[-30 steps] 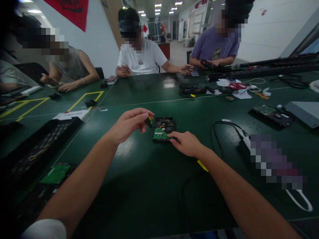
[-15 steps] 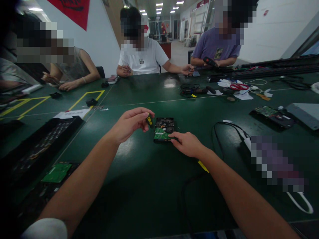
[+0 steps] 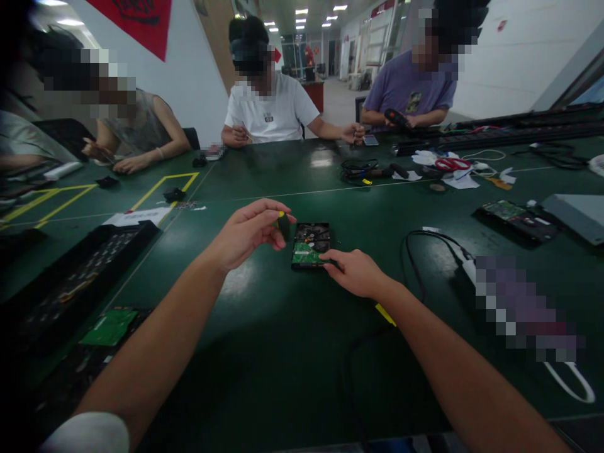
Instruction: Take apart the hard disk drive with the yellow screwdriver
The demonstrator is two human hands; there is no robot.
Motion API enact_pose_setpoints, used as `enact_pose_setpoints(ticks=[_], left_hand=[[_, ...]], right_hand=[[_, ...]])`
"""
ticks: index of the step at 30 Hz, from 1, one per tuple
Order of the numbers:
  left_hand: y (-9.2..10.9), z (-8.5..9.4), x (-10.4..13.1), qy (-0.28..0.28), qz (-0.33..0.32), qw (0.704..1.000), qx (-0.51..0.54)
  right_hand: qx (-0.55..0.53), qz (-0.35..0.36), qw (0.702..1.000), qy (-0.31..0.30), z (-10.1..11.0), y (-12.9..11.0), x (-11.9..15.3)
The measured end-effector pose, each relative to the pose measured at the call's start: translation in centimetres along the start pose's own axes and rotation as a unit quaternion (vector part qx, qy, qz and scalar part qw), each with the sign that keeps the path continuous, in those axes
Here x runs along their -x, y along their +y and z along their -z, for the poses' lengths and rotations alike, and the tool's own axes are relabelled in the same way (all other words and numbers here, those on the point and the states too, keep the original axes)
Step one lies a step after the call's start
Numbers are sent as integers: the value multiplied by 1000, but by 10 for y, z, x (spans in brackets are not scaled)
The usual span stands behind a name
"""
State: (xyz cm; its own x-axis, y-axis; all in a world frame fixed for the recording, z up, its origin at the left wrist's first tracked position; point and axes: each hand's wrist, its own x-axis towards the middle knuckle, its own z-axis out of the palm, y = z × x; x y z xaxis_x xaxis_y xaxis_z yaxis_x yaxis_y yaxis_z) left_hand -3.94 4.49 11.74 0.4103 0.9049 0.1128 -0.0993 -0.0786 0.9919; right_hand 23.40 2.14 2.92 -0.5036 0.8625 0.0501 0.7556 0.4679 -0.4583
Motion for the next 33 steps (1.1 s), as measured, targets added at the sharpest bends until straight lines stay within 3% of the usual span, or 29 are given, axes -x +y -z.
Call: enact_pose_setpoints(ticks=[7,14,17,22,33], left_hand=[[-2,0,-1,-12,0,1000,-7],[-3,-1,-1,37,-29,992,-117],[-2,-1,0,28,-29,989,-142],[-1,0,1,-2,-37,988,-148],[-4,-1,0,10,-47,987,-154]], right_hand=[[11,5,1000,3,-1,0,0],[12,1,1000,0,1,-2,1],[21,3,1000,0,1,-3,1],[60,10,998,10,-1,0,0],[116,70,990,31,-7,5,-1]])
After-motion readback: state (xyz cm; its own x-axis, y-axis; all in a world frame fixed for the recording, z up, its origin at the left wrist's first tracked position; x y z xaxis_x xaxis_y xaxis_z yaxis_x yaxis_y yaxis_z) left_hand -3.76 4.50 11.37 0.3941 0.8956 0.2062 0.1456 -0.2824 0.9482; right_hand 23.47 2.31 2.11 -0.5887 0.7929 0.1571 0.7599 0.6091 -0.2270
